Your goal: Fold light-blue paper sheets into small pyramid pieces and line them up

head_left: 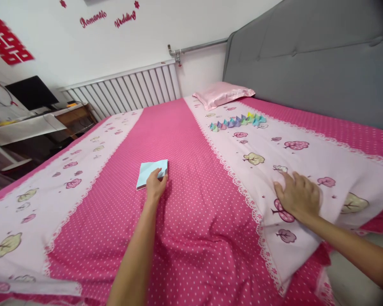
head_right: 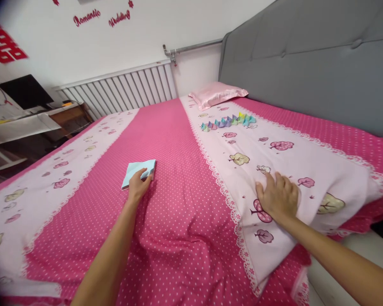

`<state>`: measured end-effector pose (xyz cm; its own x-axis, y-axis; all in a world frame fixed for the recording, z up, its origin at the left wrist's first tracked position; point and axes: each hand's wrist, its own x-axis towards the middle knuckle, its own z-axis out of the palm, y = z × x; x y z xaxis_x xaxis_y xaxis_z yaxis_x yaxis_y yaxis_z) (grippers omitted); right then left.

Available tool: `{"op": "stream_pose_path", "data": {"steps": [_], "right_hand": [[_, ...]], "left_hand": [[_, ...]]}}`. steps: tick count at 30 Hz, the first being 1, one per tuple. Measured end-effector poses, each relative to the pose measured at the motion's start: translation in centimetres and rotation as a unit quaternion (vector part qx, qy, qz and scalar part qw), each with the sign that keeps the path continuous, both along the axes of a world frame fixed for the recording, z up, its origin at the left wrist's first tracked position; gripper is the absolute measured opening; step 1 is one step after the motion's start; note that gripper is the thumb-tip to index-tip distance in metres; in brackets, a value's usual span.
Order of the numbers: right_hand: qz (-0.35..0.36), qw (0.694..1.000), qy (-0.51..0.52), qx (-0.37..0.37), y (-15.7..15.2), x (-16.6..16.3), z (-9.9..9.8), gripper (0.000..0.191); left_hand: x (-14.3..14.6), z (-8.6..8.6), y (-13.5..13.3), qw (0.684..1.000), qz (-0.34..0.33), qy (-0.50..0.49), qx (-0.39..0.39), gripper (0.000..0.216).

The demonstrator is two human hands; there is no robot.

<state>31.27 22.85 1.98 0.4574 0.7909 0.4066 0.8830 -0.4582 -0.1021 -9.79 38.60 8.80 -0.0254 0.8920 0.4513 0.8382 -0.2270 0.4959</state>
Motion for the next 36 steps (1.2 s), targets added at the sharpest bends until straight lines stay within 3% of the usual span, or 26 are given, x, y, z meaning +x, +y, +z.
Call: {"op": "stream_pose_path", "data": {"steps": [21,26,29,32,34,36], "right_hand": [[0.006,1.0,-0.007,0.007,0.1,0.0,-0.2,0.052],[0.002,1.0,-0.011,0.006,0.2,0.1,-0.3,0.051],[0.001,1.0,-0.016,0.005,0.3,0.0,-0.2,0.051],[-0.004,1.0,-0.021,0.004,0.3,0.0,-0.1,0.05],[-0.002,1.0,-0.024,0.008,0.2,-0.1,0.1,0.05],[0.002,1.0,-0.026,0.013,0.2,-0.1,0.2,0.049]], "left_hand": [[-0.7,-0.8,0.7,0.998,0.041,0.005,-0.04,0.03],[-0.6,0.9,0.6,0.998,0.059,0.017,0.013,0.029],[1.8,3.1,-1.0,0.994,0.071,0.024,0.084,0.035],[6.3,4.4,-4.2,0.985,0.022,0.093,0.142,0.035],[9.6,3.9,-6.5,0.979,-0.032,0.148,0.139,0.036],[12.5,2.3,-8.5,0.973,-0.076,0.194,0.104,0.037]]}}
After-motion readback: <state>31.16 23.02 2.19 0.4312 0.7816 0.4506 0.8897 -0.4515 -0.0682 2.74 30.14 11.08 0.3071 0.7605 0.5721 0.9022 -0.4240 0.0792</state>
